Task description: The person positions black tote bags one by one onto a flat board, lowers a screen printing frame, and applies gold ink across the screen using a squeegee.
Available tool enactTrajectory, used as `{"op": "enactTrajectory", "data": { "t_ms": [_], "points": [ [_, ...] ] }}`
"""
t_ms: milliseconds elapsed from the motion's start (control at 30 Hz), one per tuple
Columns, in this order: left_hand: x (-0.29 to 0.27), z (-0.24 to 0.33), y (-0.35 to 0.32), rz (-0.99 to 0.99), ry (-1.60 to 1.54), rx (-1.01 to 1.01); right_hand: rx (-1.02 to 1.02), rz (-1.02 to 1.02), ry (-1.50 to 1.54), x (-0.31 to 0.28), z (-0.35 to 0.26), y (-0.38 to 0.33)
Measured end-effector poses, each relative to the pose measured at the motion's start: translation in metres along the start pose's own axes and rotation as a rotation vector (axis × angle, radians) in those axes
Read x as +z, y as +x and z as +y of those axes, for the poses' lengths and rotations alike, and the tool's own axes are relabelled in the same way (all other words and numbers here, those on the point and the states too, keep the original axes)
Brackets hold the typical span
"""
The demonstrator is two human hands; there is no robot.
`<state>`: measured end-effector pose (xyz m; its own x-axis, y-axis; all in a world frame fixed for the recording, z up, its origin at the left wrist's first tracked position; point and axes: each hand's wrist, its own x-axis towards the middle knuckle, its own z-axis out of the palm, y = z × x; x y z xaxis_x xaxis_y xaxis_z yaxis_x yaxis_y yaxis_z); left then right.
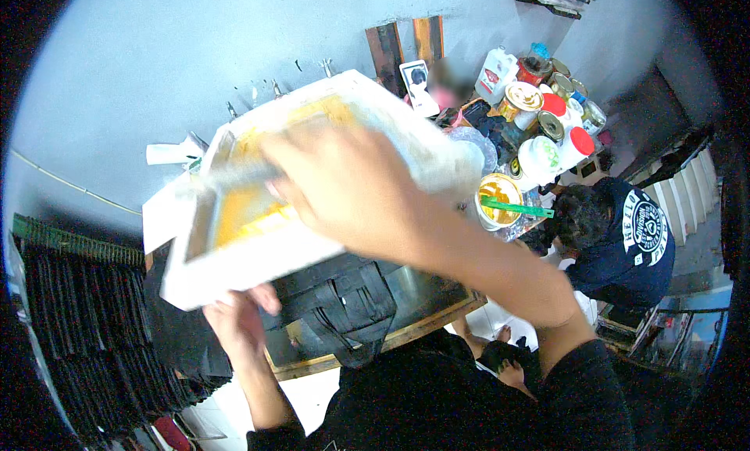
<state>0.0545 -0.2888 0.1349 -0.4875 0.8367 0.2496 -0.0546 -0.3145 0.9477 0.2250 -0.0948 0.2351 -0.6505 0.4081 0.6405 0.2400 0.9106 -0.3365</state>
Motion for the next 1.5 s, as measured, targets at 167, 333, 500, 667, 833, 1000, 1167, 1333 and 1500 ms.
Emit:
{"op": "enactTrajectory", "data": {
  "t_ms": [167, 333, 500, 667, 833, 1000, 1167, 1333, 1500],
  "points": [
    [-0.002, -0.031, -0.077, 0.206, -0.187, -0.571, -0.040, -0.240, -0.094, 0.054, 0.009, -0.083],
    [0.004, -0.034, -0.084, 0.219, -0.365, -0.684, -0.054, -0.312, -0.073, 0.075, 0.029, -0.076],
    [0.003, -0.028, -0.079, 0.197, -0.394, -0.737, 0.023, -0.419, 0.105, 0.036, 0.015, -0.065],
    [-0.003, -0.037, -0.084, 0.202, -0.394, -0.756, -0.043, -0.511, 0.002, 0.048, -0.008, -0.092],
    [0.003, -0.039, -0.076, 0.280, -0.446, -0.762, -0.092, -0.475, 0.032, 0.084, 0.040, -0.062],
    [0.005, -0.036, -0.076, 0.292, -0.436, -0.807, -0.063, -0.522, -0.134, 0.140, 0.117, 0.009],
    [-0.001, -0.039, -0.078, 0.350, -0.724, -0.899, 0.077, -0.688, -0.148, 0.147, 0.161, 0.103],
    [-0.001, -0.041, -0.083, 0.371, -0.767, -0.937, 0.037, -0.594, -0.207, 0.177, 0.190, 0.118],
    [-0.033, -0.019, -0.049, 0.028, -0.446, -0.935, 0.029, -0.457, -0.265, 0.196, 0.175, 0.095]
  ]
}}
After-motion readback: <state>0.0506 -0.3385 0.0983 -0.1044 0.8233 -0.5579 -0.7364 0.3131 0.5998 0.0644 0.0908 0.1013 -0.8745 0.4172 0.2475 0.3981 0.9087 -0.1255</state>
